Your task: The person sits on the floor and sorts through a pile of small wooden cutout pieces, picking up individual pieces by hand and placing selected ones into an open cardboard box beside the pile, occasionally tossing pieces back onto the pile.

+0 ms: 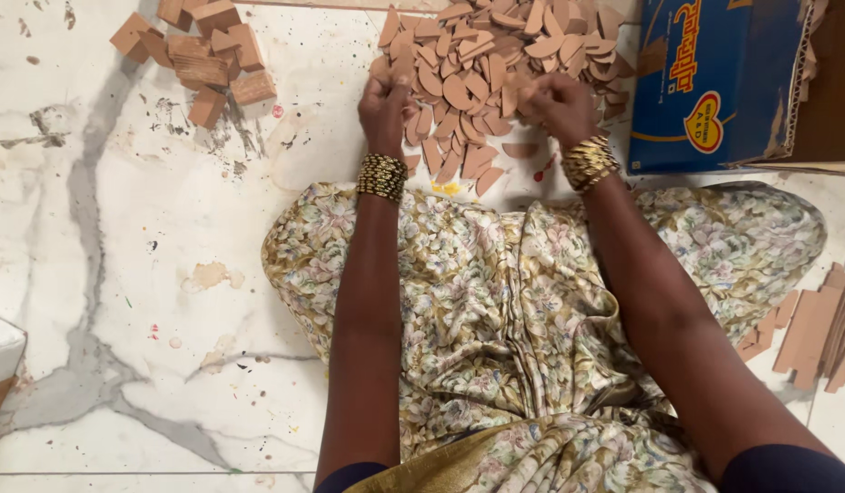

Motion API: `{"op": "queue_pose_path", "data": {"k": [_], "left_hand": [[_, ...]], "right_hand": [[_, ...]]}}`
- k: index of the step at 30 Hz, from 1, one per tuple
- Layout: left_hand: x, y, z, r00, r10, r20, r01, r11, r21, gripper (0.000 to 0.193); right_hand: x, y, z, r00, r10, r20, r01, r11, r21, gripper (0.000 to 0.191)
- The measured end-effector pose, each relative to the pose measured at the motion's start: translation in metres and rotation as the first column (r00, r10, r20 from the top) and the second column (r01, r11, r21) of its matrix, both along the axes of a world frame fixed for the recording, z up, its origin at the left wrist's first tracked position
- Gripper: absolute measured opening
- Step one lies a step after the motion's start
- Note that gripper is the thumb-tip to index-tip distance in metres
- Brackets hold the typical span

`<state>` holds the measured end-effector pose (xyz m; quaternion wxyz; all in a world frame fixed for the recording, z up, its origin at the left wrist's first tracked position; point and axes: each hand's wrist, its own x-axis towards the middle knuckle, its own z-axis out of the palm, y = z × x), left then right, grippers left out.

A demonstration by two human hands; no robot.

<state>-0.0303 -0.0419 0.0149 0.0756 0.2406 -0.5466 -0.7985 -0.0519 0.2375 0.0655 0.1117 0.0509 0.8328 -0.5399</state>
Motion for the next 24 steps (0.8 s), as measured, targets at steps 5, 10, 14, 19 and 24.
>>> {"op": "queue_pose_path", "data": {"k": [5, 10, 14, 19, 24], "left_hand": [[-0.002, 0.017, 0.005, 0.976, -0.211, -0.058, 0.219, 0.95, 0.221, 0.019], [0.011, 0.031, 0.023, 0.826, -0.501, 0.26, 0.42, 0.853, 0.308, 0.032], [0.014, 0.025, 0.012, 0.889, -0.456, -0.043, 0.424, 0.784, 0.453, 0.048], [0.006, 0.01, -0.015, 0.975, -0.217, 0.056, 0.154, 0.831, 0.535, 0.035], [0.007, 0.003, -0.011, 0.999, -0.013, 0.041, -0.009, 0.861, 0.509, 0.047]], "right_hand": [[-0.003, 0.022, 0.005, 0.997, -0.028, 0.067, 0.046, 0.956, -0.289, 0.014], [-0.01, -0.027, 0.003, 0.775, 0.436, -0.457, -0.346, 0.898, 0.27, 0.014], [-0.021, -0.07, 0.009, 0.824, 0.482, -0.299, -0.352, 0.848, 0.395, 0.024], [-0.039, -0.094, 0.011, 0.665, 0.538, -0.519, -0.15, 0.776, 0.612, 0.026], [-0.036, -0.093, 0.005, 0.514, 0.65, -0.559, 0.005, 0.65, 0.76, 0.022]]}}
